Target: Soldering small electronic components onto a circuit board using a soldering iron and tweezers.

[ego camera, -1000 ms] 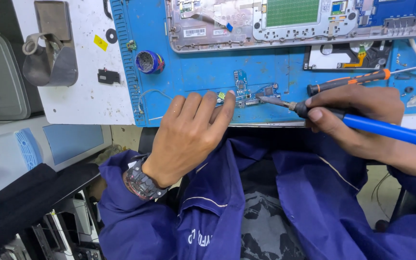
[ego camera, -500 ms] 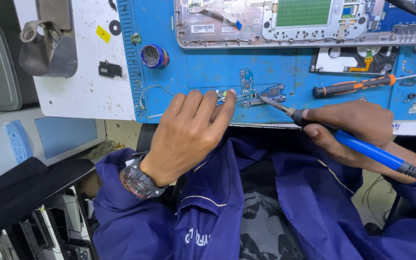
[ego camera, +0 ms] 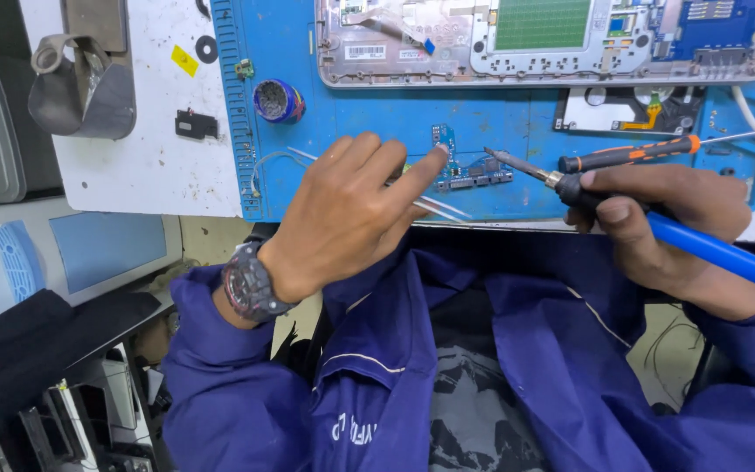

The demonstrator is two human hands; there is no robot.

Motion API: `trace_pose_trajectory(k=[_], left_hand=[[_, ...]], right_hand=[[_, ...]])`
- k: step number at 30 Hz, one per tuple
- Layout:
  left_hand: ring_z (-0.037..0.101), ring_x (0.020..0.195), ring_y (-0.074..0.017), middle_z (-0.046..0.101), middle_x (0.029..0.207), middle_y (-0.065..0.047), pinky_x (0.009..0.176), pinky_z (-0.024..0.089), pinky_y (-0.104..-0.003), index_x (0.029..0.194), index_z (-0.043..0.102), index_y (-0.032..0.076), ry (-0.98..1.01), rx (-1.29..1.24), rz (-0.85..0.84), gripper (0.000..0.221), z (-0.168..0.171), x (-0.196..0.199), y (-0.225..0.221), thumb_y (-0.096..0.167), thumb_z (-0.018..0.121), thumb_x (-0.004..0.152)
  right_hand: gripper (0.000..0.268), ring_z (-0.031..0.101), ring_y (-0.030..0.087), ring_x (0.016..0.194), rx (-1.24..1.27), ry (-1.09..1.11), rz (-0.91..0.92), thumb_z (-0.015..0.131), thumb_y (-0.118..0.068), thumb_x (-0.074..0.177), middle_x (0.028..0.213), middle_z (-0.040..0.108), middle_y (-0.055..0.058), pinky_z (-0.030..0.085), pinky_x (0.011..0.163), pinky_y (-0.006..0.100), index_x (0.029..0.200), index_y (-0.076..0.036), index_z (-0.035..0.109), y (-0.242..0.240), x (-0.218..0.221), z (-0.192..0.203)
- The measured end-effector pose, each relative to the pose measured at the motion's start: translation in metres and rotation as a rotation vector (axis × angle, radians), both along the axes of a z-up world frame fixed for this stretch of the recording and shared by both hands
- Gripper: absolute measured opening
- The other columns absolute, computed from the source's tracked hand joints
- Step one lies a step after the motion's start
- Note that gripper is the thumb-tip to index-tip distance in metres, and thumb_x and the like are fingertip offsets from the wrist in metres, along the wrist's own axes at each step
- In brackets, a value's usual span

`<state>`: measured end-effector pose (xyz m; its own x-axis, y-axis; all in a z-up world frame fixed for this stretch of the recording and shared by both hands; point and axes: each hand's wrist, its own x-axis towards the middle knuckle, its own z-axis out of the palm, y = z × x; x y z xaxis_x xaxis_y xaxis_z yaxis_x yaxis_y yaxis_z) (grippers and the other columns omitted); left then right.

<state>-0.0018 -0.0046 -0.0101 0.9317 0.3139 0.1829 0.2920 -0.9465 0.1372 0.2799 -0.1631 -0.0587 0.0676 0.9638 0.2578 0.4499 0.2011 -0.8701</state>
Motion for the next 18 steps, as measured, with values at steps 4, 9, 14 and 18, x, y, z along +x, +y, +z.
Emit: trace_pose_trajectory(k=[4,9,14,18], left_hand=[[0.047,0.075,-0.0244,0.05,0.09,-0.006,0.063,0.041,-0.04,0.133,0.06,0.01,0.045,0.016,-0.041,0.04,-0.015,0.013,0.007,0.025,0.077,0.1],[0.046,0.074,-0.0243,0.052,0.09,-0.006,0.062,0.042,-0.039,0.119,0.06,0.01,-0.042,0.016,-0.062,0.014,-0.022,0.018,0.005,0.012,0.063,0.105],[0.048,0.076,-0.025,0.051,0.089,-0.006,0.062,0.041,-0.039,0.109,0.06,0.011,-0.076,0.032,-0.037,0.01,-0.026,0.015,0.003,0.004,0.059,0.101],[0.048,0.077,-0.0251,0.051,0.089,-0.006,0.062,0.04,-0.04,0.105,0.059,0.011,-0.096,0.031,-0.025,0.014,-0.037,0.015,0.005,0.015,0.07,0.098]], right_hand=[[0.037,0.074,0.03,0.072,0.022,0.025,0.012,0.05,-0.025,0.108,0.099,0.071,0.03,0.06,0.066,0.036,0.113,0.01,0.062,0.002,0.002,0.003],[0.039,0.072,0.029,0.065,-0.003,0.132,-0.031,0.05,-0.028,0.108,0.094,0.069,0.032,0.057,0.056,0.031,0.11,0.01,0.059,0.004,-0.001,0.002],[0.04,0.071,0.03,0.061,0.113,0.127,-0.071,0.052,-0.028,0.109,0.083,0.066,0.029,0.055,0.051,0.031,0.106,0.011,0.059,0.009,-0.004,-0.003],[0.041,0.071,0.03,0.06,0.133,0.153,-0.079,0.054,-0.03,0.108,0.082,0.065,0.027,0.056,0.05,0.032,0.105,0.01,0.058,0.012,-0.006,-0.004]])
